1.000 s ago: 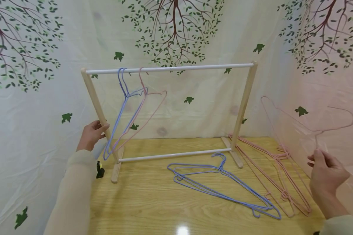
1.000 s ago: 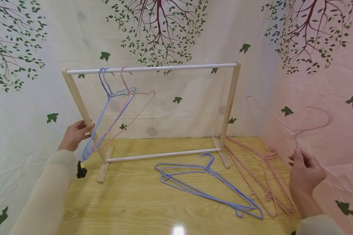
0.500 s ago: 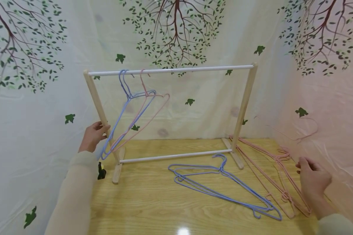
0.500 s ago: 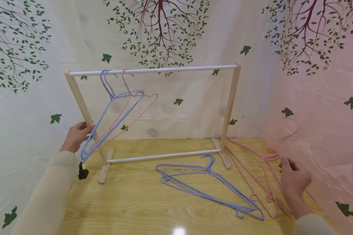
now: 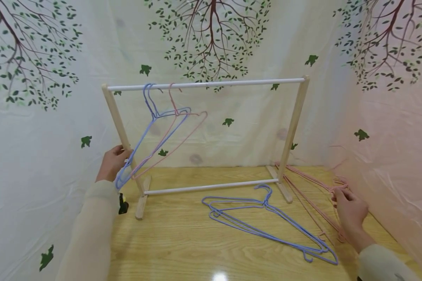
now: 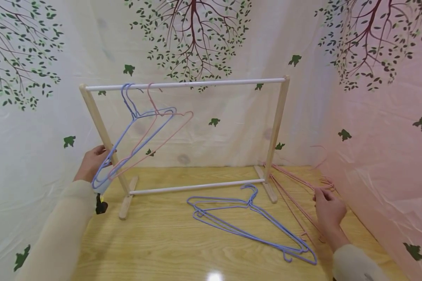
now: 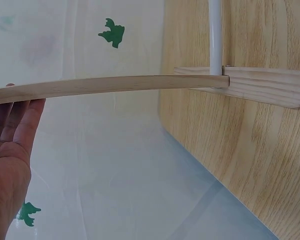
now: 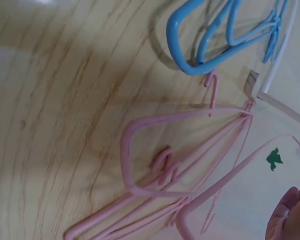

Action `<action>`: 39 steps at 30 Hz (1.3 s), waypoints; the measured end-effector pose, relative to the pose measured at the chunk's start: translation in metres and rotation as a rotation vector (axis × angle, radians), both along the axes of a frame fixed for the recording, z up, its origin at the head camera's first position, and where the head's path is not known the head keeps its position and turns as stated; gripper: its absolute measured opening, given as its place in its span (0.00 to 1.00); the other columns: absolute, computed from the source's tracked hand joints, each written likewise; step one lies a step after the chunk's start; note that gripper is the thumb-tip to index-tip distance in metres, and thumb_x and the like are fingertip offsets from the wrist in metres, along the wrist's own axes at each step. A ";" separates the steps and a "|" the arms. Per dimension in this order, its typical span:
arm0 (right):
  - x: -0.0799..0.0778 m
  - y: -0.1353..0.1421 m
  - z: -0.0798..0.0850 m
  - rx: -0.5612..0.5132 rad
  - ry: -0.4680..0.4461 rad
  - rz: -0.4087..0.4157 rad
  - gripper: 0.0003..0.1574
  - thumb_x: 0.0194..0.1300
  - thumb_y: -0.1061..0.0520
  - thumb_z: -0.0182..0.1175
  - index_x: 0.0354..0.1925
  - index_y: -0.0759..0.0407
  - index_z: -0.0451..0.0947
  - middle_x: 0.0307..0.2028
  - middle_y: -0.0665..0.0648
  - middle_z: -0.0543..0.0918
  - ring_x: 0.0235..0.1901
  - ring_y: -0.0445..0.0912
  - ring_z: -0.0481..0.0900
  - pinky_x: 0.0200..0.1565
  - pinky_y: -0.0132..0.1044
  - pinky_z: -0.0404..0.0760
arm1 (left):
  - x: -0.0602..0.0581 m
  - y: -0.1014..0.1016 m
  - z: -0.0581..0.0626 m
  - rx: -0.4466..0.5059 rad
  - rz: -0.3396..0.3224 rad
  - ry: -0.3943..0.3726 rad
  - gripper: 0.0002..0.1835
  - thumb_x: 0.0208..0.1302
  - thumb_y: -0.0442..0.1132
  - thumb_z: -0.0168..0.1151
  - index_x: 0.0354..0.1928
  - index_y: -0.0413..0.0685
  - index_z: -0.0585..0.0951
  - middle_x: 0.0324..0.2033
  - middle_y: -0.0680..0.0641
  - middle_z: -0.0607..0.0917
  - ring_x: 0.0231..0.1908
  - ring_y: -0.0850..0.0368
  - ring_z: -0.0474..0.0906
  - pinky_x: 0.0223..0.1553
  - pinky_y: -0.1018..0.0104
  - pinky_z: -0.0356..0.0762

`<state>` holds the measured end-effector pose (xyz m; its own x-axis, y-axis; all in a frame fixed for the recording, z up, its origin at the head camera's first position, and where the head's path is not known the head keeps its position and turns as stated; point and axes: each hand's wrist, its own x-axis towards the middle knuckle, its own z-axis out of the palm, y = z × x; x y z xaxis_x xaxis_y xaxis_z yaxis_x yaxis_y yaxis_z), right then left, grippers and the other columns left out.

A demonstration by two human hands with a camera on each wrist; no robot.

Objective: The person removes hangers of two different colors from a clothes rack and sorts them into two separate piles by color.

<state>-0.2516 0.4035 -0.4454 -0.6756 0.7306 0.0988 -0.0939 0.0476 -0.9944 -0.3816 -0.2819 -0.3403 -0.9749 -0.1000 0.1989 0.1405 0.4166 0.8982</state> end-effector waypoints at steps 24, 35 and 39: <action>-0.029 0.024 -0.032 0.705 -0.431 -0.006 0.29 0.73 0.57 0.41 0.64 0.72 0.69 0.58 0.77 0.72 0.53 0.75 0.70 0.48 0.65 0.69 | 0.002 0.000 0.002 -0.006 0.007 0.018 0.32 0.75 0.49 0.54 0.72 0.37 0.65 0.60 0.30 0.75 0.38 0.68 0.75 0.41 0.78 0.74; -0.036 0.014 -0.022 0.632 -0.333 -0.075 0.28 0.74 0.53 0.43 0.61 0.69 0.74 0.57 0.74 0.76 0.55 0.71 0.71 0.54 0.62 0.67 | 0.000 0.001 0.001 0.005 0.010 -0.009 0.32 0.75 0.49 0.52 0.74 0.40 0.63 0.62 0.32 0.73 0.54 0.50 0.73 0.58 0.56 0.74; -0.040 -0.001 -0.012 0.621 -0.321 -0.028 0.29 0.74 0.53 0.44 0.63 0.69 0.74 0.57 0.74 0.76 0.56 0.68 0.72 0.53 0.63 0.69 | 0.002 0.001 0.002 -0.043 0.015 0.016 0.32 0.75 0.50 0.52 0.73 0.38 0.64 0.62 0.31 0.74 0.52 0.48 0.75 0.52 0.67 0.74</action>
